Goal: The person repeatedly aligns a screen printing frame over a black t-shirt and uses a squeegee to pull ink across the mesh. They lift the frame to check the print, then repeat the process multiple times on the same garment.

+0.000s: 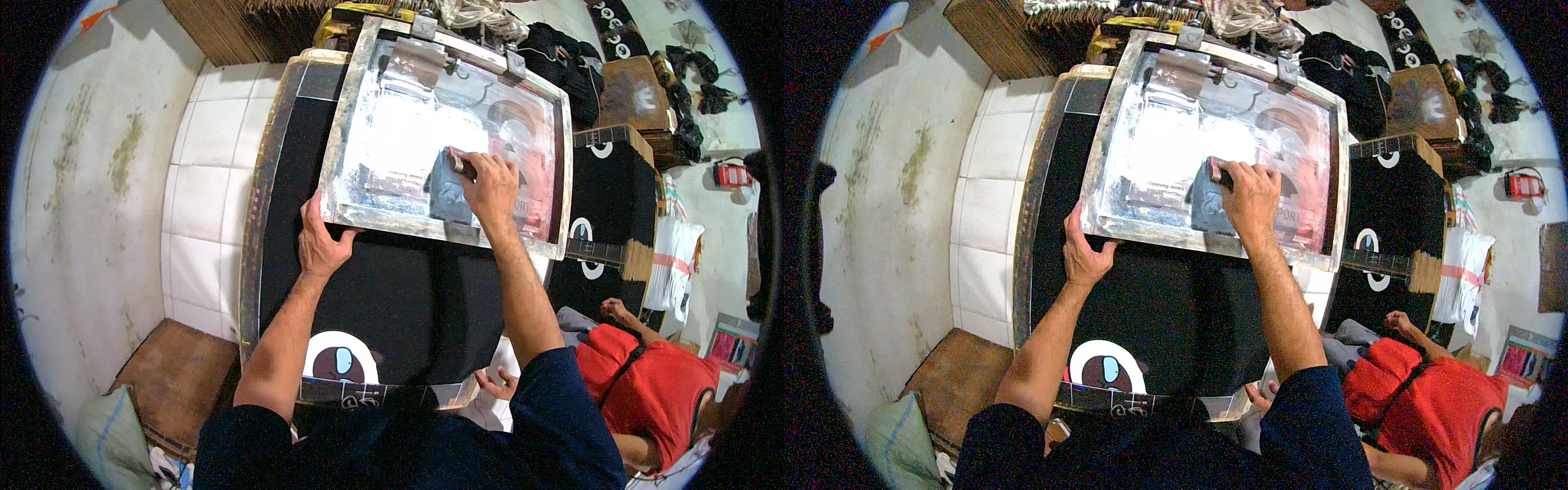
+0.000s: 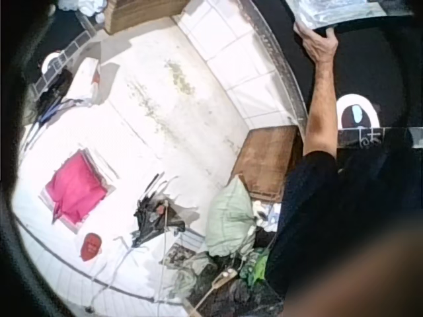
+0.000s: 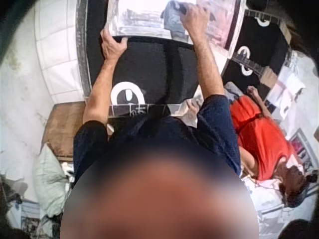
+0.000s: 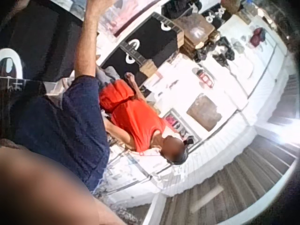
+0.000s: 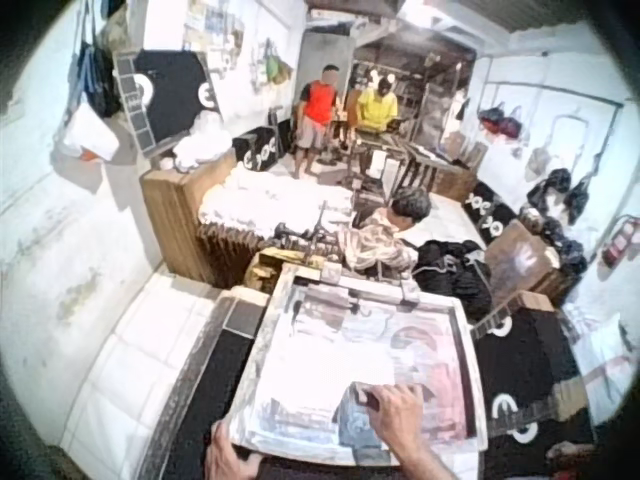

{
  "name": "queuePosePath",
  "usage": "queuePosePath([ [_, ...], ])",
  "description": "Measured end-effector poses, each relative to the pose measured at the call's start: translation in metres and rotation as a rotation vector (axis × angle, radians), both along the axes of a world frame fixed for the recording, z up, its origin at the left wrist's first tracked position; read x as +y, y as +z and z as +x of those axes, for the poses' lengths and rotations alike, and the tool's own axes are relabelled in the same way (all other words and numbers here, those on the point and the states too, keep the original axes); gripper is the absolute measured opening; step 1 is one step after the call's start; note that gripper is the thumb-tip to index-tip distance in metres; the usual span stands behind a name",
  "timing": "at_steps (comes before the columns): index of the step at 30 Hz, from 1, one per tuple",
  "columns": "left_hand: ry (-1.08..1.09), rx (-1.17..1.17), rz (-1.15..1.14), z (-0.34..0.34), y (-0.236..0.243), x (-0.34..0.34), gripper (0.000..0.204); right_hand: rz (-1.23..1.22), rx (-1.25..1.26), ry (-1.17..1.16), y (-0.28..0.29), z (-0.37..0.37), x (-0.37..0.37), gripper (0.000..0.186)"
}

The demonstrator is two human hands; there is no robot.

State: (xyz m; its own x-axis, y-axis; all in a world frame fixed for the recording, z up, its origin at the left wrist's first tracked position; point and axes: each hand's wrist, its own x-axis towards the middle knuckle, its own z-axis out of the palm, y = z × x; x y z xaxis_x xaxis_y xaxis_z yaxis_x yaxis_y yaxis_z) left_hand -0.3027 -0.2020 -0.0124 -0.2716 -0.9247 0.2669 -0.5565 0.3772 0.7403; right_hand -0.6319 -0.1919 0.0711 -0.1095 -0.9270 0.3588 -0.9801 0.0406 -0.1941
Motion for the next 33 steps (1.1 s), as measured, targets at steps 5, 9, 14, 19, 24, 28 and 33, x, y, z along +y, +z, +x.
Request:
queuePosePath([
  [5, -0.004, -0.017, -0.073, -0.001, 0.002, -0.001, 0.103, -0.110, -0.083, -0.110, 0.010, 0.019, 0.047, 0.034],
  [9, 0.002, 0.021, -0.028, -0.001, 0.006, 0.001, 0.101, 0.074, -0.054, -0.167, -0.003, 0.040, 0.080, 0.036],
  [14, 0.031, 0.239, -0.079, -0.008, 0.046, 0.002, 0.104, -0.054, -0.089, -0.079, 0.018, 0.041, 0.081, 0.031],
  [19, 0.039, 0.430, -0.303, -0.042, 0.165, -0.039, 0.108, -0.370, 0.058, -0.149, 0.133, 0.015, 0.035, 0.032],
  [24, -0.128, 0.666, -0.159, -0.021, 0.215, -0.096, 0.089, -0.280, 0.067, -0.264, 0.241, -0.032, -0.021, 0.052],
  [28, 0.063, 0.456, 0.004, 0.091, 0.079, -0.094, 0.071, -0.252, 0.142, -0.302, 0.280, -0.060, -0.054, 0.067],
  [33, 0.263, -0.430, 0.567, 0.306, -0.147, 0.055, 0.035, -0.163, 0.112, -0.332, 0.303, -0.091, -0.076, 0.077],
])
